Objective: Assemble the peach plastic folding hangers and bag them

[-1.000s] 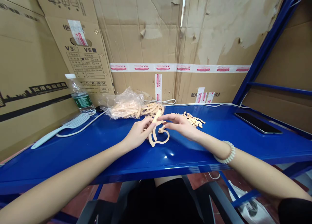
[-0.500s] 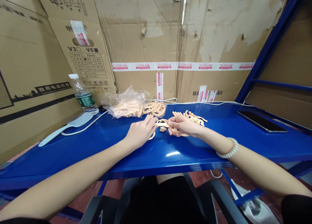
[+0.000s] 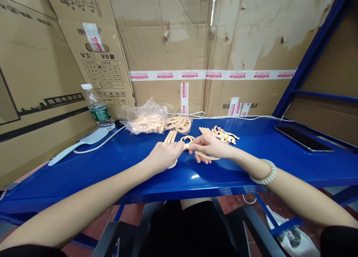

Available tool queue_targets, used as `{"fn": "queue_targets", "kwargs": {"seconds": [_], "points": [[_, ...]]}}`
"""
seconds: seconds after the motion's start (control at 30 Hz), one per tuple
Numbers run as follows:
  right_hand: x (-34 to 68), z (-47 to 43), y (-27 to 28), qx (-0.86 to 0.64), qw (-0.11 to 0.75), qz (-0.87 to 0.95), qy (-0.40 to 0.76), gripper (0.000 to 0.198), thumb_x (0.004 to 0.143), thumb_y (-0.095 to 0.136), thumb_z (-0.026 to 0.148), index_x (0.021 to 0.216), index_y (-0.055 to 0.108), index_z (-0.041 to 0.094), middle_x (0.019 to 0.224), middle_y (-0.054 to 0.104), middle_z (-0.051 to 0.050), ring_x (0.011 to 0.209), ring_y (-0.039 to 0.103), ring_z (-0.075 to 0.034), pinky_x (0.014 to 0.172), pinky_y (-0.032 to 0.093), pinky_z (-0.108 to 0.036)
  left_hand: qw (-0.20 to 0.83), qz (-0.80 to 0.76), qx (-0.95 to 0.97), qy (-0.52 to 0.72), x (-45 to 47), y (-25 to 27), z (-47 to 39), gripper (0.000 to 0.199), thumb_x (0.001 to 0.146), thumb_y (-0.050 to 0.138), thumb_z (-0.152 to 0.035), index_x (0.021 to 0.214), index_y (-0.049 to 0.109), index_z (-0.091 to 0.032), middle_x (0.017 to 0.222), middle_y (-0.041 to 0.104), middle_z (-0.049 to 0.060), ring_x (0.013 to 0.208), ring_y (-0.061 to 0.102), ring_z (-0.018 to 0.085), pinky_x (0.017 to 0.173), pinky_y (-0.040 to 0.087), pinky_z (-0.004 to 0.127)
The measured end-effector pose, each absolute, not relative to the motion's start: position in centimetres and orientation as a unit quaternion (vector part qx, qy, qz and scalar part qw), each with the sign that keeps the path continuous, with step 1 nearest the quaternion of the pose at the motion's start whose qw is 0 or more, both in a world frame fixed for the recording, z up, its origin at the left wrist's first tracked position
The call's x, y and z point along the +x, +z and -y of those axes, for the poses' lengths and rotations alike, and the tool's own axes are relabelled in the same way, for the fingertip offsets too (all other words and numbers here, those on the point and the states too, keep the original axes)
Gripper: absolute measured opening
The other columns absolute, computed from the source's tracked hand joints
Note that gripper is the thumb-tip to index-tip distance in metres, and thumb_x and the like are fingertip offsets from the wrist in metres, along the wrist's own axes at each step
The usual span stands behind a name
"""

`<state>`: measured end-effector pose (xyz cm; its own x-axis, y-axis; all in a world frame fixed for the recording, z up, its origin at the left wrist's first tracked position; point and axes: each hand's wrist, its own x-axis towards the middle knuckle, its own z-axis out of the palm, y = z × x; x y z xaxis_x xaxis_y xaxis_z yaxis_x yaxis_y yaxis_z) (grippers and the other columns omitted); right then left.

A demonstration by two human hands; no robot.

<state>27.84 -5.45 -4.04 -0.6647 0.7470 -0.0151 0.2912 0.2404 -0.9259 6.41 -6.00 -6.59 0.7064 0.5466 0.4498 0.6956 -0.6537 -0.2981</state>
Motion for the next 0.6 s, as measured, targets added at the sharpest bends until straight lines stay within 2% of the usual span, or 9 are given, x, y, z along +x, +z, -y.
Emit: {"fn": "queue_targets", "kwargs": {"seconds": [0.13, 0.27, 0.37, 0.47, 0.53, 0.6], "points": [[27.6, 6.0, -4.2, -0.357, 0.225, 0.777, 0.468, 0.033, 0.088, 0.054, 0.046, 0.081, 0.060, 0.014, 0.052, 0.062, 0.002, 0.034, 0.050, -0.008, 0.031, 0.038, -0.018, 0.182, 0.370, -0.898, -0.152, 6.4, -6.4, 6.0, 0.029, 0.098, 0.034, -0.028, 0.088, 0.058, -0.016, 0.068, 0.066, 0.009, 0.058, 0.063, 0.022, 0.048, 0.036, 0.024], [27.3, 6.6, -4.3, -0.352, 0.257, 0.842, 0.319, 0.031, 0.091, 0.051, 0.041, 0.078, 0.063, 0.015, 0.056, 0.062, 0.001, 0.038, 0.052, -0.008, 0.040, 0.041, -0.019, 0.093, 0.408, -0.892, -0.173, 6.2, -6.4, 5.6, 0.028, 0.097, 0.035, -0.029, 0.086, 0.058, -0.018, 0.064, 0.062, 0.006, 0.055, 0.061, 0.021, 0.053, 0.038, 0.025], [27.5, 6.3, -4.1, -0.341, 0.263, 0.849, 0.308, 0.033, 0.092, 0.049, 0.041, 0.083, 0.066, 0.014, 0.059, 0.064, 0.000, 0.042, 0.055, -0.009, 0.046, 0.044, -0.020, 0.003, 0.423, -0.878, -0.222, 6.2, -6.2, 5.2, 0.032, 0.098, 0.032, -0.032, 0.084, 0.058, -0.019, 0.070, 0.065, 0.006, 0.060, 0.062, 0.020, 0.060, 0.041, 0.027], [29.2, 4.8, -3.3, -0.330, 0.301, 0.843, 0.301, 0.035, 0.090, 0.054, 0.043, 0.081, 0.070, 0.013, 0.069, 0.069, -0.004, 0.059, 0.062, -0.012, 0.056, 0.047, -0.022, -0.116, 0.439, -0.842, -0.292, 6.2, -5.9, 4.8, 0.035, 0.097, 0.035, -0.037, 0.079, 0.058, -0.019, 0.071, 0.065, 0.004, 0.065, 0.062, 0.019, 0.064, 0.043, 0.027], [31.1, 3.6, -2.3, -0.349, 0.354, 0.828, 0.259, 0.035, 0.087, 0.060, 0.045, 0.080, 0.072, 0.013, 0.077, 0.071, -0.007, 0.067, 0.062, -0.013, 0.059, 0.046, -0.023, -0.239, 0.465, -0.785, -0.333, 6.1, -5.8, 4.5, 0.034, 0.095, 0.041, -0.042, 0.077, 0.058, -0.019, 0.061, 0.059, 0.001, 0.055, 0.056, 0.015, 0.054, 0.041, 0.024], [33.4, 2.4, -1.4, -0.404, 0.406, 0.787, 0.229, 0.037, 0.084, 0.063, 0.047, 0.087, 0.074, 0.012, 0.075, 0.071, -0.007, 0.058, 0.056, -0.011, 0.051, 0.041, -0.023, -0.378, 0.472, -0.707, -0.365, 6.1, -5.7, 4.1, 0.032, 0.091, 0.049, -0.045, 0.078, 0.057, -0.017, 0.051, 0.048, -0.004, 0.043, 0.044, 0.011, 0.043, 0.035, 0.021]]}}
